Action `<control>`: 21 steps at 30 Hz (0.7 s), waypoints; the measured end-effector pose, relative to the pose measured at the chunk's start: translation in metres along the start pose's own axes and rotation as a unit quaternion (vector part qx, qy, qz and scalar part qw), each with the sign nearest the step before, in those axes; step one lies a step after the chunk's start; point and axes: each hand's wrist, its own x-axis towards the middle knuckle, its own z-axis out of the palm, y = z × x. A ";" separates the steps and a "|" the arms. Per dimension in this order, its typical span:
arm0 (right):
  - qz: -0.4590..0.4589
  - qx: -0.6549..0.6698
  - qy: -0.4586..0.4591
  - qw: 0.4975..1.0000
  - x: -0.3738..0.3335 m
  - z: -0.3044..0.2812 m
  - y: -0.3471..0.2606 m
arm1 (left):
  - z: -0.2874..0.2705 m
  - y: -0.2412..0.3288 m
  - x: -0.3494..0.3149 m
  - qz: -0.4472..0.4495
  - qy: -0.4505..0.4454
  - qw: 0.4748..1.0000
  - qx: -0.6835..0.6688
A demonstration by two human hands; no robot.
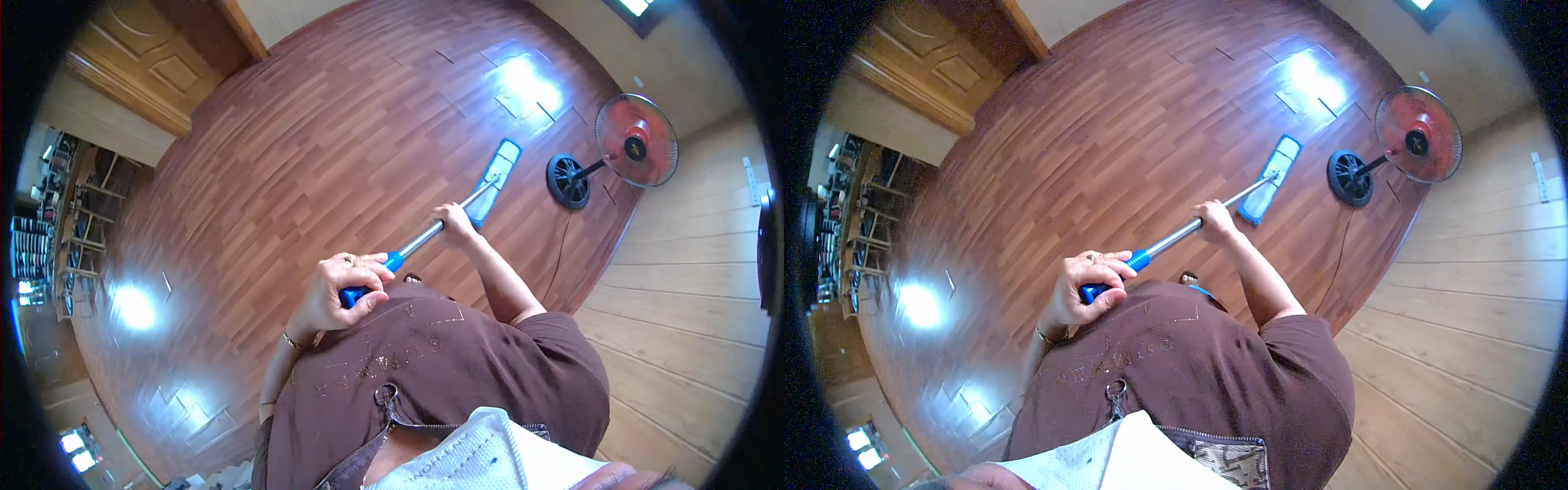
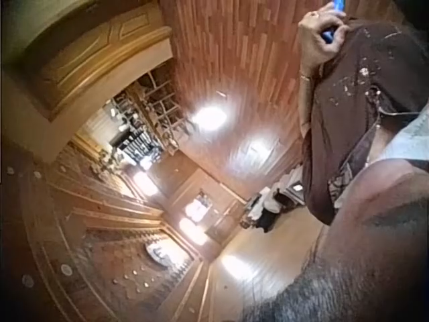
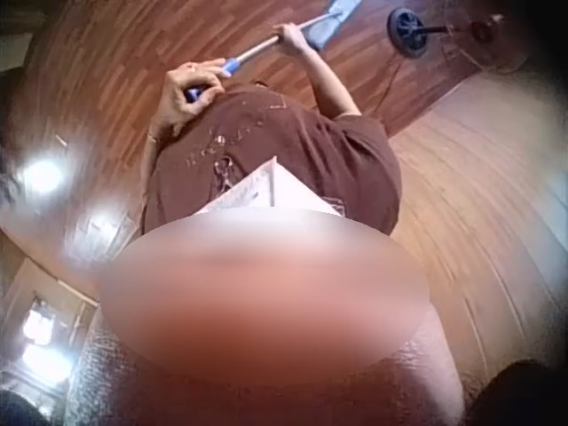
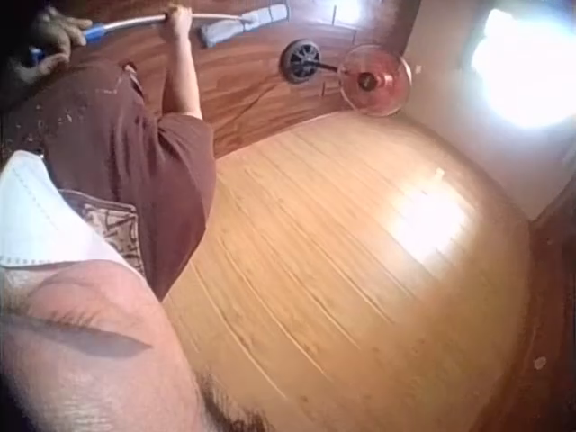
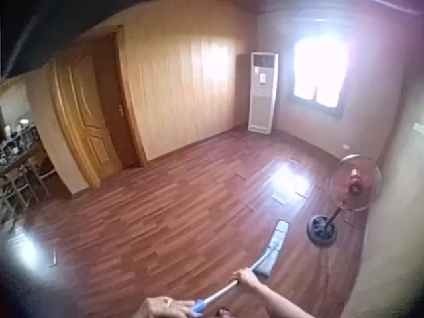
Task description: Mopping the wooden floor in a workshop or showroom using a flat mop.
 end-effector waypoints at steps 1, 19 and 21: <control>0.013 -0.003 0.002 1.000 -0.009 -0.001 0.001 | 0.002 0.001 0.001 -0.009 -0.008 1.000 -0.011; 0.002 0.092 0.054 0.994 -0.027 -0.032 -0.095 | -0.035 0.093 0.032 0.212 -0.041 0.976 0.025; -0.049 0.087 0.043 0.994 -0.013 -0.029 -0.108 | -0.042 0.112 0.034 0.242 -0.035 0.970 0.015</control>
